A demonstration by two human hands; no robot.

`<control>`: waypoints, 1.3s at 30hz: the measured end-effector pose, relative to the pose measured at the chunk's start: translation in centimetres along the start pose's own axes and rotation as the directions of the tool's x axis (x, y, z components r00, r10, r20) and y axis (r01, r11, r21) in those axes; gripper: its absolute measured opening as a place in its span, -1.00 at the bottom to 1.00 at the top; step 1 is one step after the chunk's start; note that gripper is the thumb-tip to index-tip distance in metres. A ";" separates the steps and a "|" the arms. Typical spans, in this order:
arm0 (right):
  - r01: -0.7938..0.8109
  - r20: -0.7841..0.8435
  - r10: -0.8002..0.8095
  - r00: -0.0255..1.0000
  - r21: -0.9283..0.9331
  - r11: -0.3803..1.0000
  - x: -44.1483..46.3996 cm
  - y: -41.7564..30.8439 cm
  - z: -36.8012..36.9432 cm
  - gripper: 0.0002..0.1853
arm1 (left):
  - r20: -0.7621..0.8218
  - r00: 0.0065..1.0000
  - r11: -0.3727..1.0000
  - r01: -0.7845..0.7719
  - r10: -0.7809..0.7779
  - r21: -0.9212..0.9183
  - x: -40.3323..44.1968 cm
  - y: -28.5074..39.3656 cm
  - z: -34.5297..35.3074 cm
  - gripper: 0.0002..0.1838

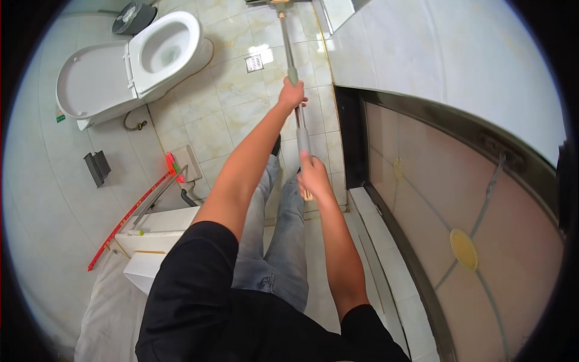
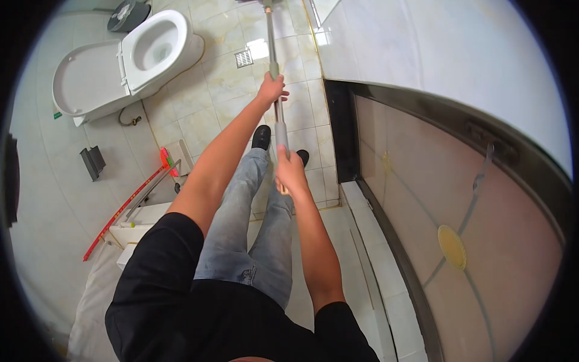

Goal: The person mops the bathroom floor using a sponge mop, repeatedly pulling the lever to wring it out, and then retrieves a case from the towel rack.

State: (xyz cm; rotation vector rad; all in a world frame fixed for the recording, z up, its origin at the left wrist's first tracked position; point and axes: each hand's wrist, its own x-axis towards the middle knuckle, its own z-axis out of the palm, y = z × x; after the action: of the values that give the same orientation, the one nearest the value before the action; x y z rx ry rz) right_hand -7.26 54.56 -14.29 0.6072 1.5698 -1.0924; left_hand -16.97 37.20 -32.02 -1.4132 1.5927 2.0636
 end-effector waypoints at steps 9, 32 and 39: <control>0.044 0.026 -0.048 0.999 0.131 0.990 -11.0 16.6 -5.8 -0.65 | -0.066 0.993 0.919 0.115 -0.097 0.376 -15.3 -12.2 4.3 -0.56; -0.214 -0.185 0.166 0.969 -0.281 0.936 -15.3 19.7 -11.3 -0.46 | 0.157 0.960 0.942 0.181 -0.232 0.284 -19.4 -19.1 8.1 -0.61; 0.032 0.053 -0.020 0.998 -0.234 0.972 -4.5 -4.0 -2.2 -0.42 | 0.171 0.974 0.956 0.186 -0.149 -0.228 -5.1 2.9 0.1 -0.43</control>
State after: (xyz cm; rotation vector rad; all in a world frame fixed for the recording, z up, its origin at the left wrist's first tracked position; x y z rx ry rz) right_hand -10.30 55.47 -8.72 0.3967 1.6374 -0.9165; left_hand -16.10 38.04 -26.30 -1.3708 1.1509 2.2605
